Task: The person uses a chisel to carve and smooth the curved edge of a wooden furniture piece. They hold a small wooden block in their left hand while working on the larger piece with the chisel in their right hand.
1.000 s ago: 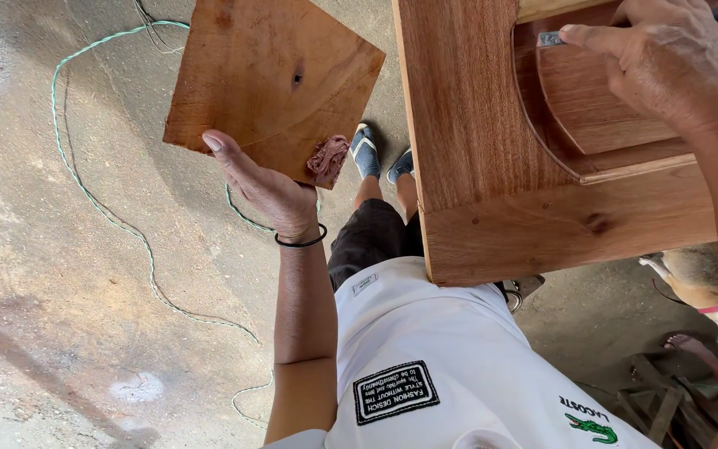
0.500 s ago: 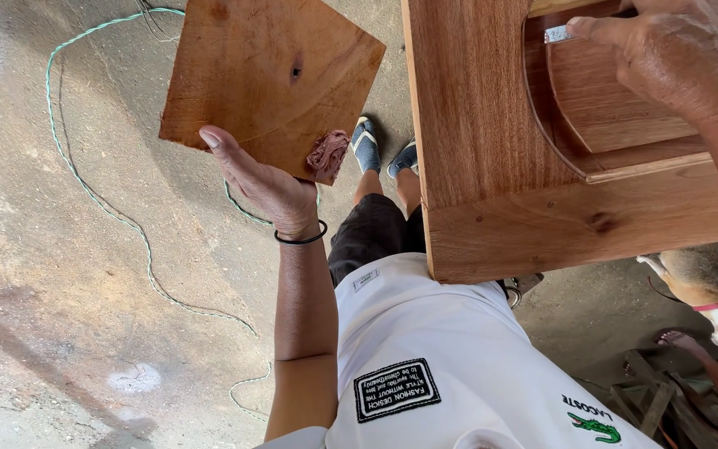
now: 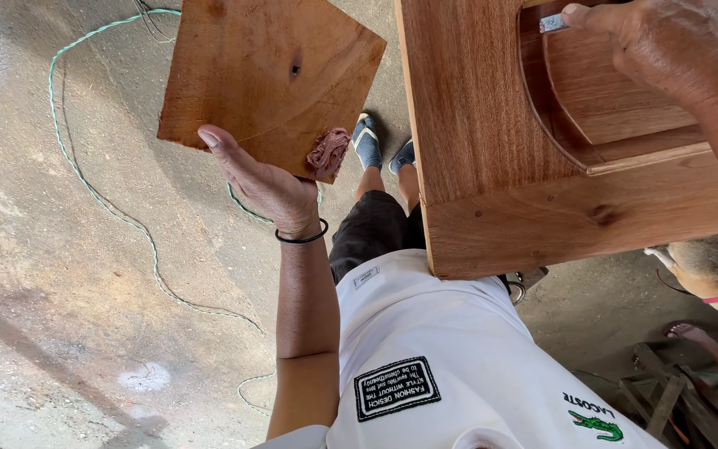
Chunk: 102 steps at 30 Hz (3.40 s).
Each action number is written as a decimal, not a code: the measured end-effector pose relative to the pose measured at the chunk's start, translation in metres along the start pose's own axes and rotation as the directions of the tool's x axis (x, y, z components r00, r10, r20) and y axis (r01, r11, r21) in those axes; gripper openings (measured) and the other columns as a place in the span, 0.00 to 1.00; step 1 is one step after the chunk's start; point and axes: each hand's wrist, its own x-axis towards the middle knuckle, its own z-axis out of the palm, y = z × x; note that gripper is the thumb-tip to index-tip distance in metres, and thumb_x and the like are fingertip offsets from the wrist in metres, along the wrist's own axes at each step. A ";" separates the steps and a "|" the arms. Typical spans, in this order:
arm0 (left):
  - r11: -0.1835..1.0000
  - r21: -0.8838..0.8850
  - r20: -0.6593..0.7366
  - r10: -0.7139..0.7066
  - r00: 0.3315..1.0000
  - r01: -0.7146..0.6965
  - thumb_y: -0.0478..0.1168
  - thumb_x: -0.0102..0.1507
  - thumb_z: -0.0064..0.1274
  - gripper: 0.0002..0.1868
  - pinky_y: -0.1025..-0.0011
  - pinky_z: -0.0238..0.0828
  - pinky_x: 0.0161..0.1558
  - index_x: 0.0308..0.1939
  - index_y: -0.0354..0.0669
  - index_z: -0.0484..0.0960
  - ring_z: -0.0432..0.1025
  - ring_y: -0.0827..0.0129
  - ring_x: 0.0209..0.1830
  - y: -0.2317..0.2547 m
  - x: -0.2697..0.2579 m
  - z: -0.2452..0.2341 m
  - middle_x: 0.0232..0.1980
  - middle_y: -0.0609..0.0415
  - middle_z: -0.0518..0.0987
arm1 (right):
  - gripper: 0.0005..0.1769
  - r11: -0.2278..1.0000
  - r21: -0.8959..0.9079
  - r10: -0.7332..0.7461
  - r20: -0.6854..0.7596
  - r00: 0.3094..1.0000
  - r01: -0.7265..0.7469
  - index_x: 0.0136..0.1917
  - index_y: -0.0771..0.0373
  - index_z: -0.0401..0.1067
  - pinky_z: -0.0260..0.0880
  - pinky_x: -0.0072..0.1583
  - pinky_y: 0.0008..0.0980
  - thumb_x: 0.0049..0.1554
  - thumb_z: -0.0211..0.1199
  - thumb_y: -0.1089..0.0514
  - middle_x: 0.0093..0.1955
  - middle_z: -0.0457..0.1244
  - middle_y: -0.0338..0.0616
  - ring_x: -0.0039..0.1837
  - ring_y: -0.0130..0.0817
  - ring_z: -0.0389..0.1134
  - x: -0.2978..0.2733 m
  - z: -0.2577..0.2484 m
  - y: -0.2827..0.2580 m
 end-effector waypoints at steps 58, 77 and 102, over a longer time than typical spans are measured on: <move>0.301 -0.894 0.097 -0.593 0.800 0.332 0.47 0.62 0.39 0.25 0.66 0.40 0.66 0.57 0.33 0.59 0.44 0.67 0.65 0.053 0.035 -0.007 0.64 0.46 0.50 | 0.18 0.448 0.768 0.173 0.428 0.887 -0.458 0.59 0.60 0.59 0.57 0.31 0.30 0.55 0.44 0.63 0.31 0.52 0.47 0.31 0.33 0.55 0.006 -0.042 -0.035; 0.104 -0.933 0.184 -0.686 0.704 0.345 0.51 0.58 0.41 0.28 0.63 0.51 0.61 0.54 0.32 0.62 0.55 0.60 0.58 0.079 0.051 -0.020 0.58 0.44 0.60 | 0.19 0.583 0.650 0.149 0.503 0.851 -0.487 0.59 0.59 0.58 0.53 0.28 0.35 0.54 0.44 0.63 0.29 0.51 0.49 0.29 0.39 0.55 0.035 -0.014 -0.020; 0.205 -0.907 0.140 -0.677 0.723 0.367 0.52 0.60 0.38 0.29 0.65 0.43 0.64 0.56 0.34 0.58 0.49 0.64 0.62 0.054 0.047 -0.025 0.62 0.47 0.54 | 0.19 0.464 0.858 -0.012 0.253 0.967 -0.219 0.57 0.72 0.64 0.51 0.20 0.35 0.50 0.50 0.73 0.26 0.53 0.58 0.21 0.44 0.53 -0.023 -0.036 -0.004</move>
